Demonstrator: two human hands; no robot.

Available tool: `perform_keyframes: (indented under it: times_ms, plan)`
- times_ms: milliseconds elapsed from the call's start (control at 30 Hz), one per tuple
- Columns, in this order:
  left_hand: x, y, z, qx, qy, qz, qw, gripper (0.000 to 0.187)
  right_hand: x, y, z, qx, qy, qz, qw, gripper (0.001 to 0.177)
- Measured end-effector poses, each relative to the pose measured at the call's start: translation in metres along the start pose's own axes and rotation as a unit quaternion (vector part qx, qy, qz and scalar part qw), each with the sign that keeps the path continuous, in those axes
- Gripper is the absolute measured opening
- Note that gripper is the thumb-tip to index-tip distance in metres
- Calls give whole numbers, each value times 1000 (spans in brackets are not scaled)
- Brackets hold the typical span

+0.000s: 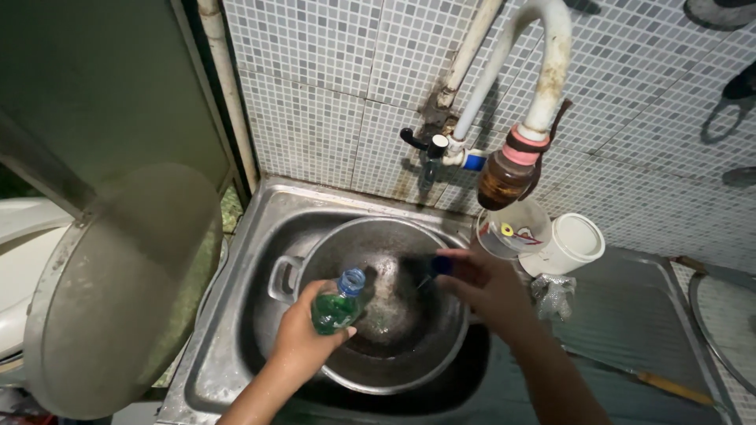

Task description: Washing a large metal pot and other items in a sink.

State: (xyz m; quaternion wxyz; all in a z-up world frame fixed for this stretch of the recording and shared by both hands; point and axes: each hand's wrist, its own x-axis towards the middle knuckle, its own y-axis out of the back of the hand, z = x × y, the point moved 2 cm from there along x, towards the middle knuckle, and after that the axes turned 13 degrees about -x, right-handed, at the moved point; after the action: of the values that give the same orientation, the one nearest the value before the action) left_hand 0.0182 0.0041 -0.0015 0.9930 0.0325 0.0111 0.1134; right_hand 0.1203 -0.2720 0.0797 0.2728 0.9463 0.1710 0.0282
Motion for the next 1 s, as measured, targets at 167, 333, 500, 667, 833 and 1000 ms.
perform_keyframes:
  times_ms: [167,333,500,667,833,1000]
  plan:
    - [-3,0,7,6,15,-16,1000,69,-9,11,-28,-30,-121,3,992,44]
    - [-5,-2,0,-4,10,-42,999,68,-7,27,-13,-10,-96,3,995,44]
    - [-12,-9,8,-24,16,-73,997,69,-9,39,-8,29,-24,-6,999,46]
    - [-23,-23,26,-39,30,-117,992,72,-15,45,-6,112,-7,-2,994,49]
    - [-40,-46,22,-67,9,-161,985,71,-32,53,4,227,22,-16,974,51]
    - [-57,-77,-1,-115,17,-168,979,73,-51,63,20,162,11,42,986,47]
